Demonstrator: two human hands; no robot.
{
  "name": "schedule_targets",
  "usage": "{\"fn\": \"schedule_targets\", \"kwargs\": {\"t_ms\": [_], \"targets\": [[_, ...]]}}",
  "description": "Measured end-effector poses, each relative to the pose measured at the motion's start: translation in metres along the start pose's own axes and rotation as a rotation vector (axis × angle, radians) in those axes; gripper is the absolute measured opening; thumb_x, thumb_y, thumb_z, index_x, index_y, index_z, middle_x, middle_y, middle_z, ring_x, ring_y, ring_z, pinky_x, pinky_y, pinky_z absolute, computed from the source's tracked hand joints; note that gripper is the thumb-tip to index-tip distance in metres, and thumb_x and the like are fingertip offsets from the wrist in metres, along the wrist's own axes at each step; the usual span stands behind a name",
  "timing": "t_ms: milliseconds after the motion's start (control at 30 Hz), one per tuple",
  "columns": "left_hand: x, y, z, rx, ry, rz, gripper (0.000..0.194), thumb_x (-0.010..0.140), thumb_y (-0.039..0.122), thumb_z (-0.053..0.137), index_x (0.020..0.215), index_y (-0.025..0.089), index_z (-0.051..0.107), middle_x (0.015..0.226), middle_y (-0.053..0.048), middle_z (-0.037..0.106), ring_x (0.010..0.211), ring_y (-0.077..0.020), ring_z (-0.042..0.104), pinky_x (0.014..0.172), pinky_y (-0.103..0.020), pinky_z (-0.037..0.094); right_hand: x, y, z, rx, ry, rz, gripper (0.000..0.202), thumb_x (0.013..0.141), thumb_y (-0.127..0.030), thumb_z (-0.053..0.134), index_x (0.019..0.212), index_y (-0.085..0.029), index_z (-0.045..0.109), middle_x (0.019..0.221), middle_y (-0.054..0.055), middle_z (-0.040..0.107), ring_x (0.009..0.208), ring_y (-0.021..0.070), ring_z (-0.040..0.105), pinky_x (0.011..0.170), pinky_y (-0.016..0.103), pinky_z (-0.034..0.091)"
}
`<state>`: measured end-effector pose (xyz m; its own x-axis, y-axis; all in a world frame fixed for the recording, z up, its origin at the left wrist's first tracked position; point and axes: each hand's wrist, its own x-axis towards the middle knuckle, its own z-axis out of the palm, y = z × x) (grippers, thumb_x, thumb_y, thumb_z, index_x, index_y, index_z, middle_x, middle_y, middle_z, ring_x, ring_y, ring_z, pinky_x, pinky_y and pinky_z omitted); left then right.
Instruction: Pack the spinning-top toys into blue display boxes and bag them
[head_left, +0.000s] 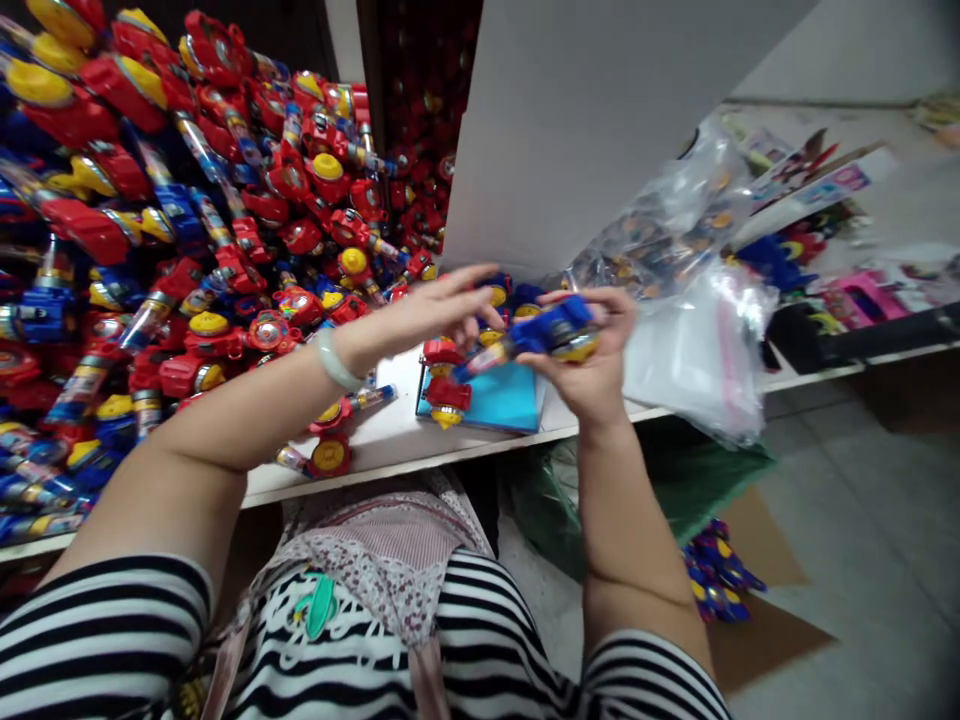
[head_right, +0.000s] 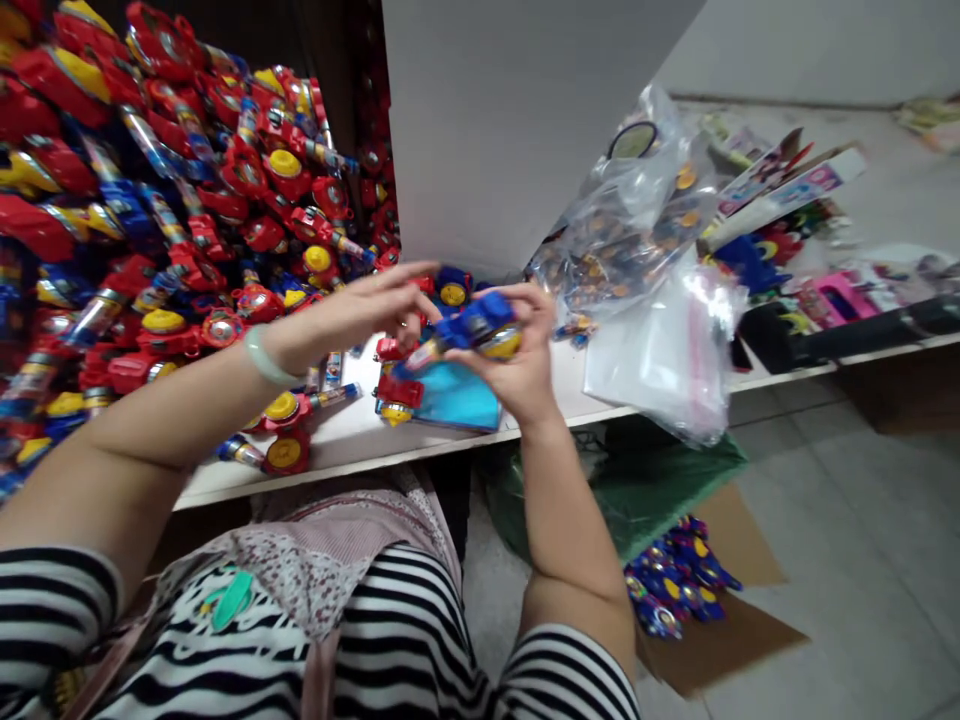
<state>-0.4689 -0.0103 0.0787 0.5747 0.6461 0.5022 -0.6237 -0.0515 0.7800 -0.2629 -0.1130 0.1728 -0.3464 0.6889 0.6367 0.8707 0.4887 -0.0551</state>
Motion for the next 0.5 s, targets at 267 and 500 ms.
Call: {"fn": "schedule_targets", "kwargs": {"t_ms": [267,500], "targets": [[-0.06,0.009,-0.135,0.464,0.6,0.068,0.041,0.087,0.053,0.063,0.119,0.027,0.063,0.104,0.0,0.076,0.108,-0.0227,0.066,0.088,-0.044,0.051,-0.045,0.085,0.002,-0.214,0.173,0.121,0.06,0.075,-0.056,0.076,0.119,-0.024,0.051,0.115,0.01,0.054,0.11,0.0283,0.058,0.102,0.051,0.05],[-0.091,-0.022,-0.196,0.648,0.729,0.074,0.044,0.085,0.047,0.06,0.118,0.019,0.064,0.094,-0.001,0.075,0.119,-0.0203,0.061,0.086,-0.036,0.043,-0.039,0.087,0.015,-0.293,0.057,0.096,0.063,0.073,-0.055,0.076,0.126,-0.027,0.058,0.116,0.014,0.053,0.104,0.0322,0.059,0.094,0.055,0.053]]}}
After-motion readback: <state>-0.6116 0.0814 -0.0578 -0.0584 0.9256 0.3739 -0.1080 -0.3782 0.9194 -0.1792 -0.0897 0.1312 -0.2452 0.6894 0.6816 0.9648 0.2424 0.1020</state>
